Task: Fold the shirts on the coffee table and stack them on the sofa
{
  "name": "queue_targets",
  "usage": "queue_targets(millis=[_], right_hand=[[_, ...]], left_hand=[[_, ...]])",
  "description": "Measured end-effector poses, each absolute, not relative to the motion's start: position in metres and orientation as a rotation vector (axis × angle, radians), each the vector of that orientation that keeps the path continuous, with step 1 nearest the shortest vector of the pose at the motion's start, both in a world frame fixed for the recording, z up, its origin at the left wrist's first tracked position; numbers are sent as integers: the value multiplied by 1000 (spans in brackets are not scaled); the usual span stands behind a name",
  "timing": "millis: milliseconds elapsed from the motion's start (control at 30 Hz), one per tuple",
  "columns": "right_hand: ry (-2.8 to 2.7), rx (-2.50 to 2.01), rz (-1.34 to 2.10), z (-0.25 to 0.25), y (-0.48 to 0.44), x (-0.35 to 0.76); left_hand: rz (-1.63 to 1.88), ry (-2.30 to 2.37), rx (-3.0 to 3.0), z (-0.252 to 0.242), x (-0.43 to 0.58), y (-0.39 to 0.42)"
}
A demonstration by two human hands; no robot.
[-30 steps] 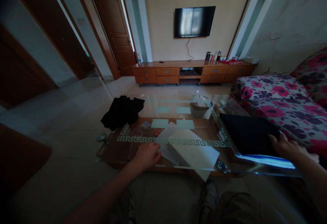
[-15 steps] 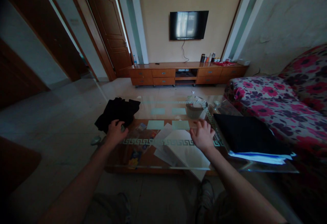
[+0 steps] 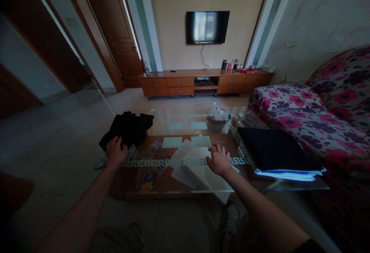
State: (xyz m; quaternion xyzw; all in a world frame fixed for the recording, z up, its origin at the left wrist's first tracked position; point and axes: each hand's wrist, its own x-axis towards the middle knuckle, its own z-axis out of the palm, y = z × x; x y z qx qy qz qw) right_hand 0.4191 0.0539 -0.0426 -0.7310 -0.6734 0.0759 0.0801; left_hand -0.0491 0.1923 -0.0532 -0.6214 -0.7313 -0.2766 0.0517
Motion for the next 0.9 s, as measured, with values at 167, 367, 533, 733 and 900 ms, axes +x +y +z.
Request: queue_targets(millis=[167, 367, 533, 733, 900], right_hand=[[-2035, -2117, 258, -50, 56, 416], [-2113, -1754, 340, -62, 53, 406], [-2097, -1703, 401, -65, 49, 407], [-1991, -1560, 823, -52, 50, 412], [-1400, -1303, 1557, -16, 43, 412]], left_hand=[[-1028, -1744, -2248, -21, 20, 171], [-870, -865, -3240, 1, 119, 90], [-804, -969, -3326, -13, 112, 78], [-416, -1316, -3170, -40, 67, 110], [-658, -1627, -3309, -37, 70, 116]])
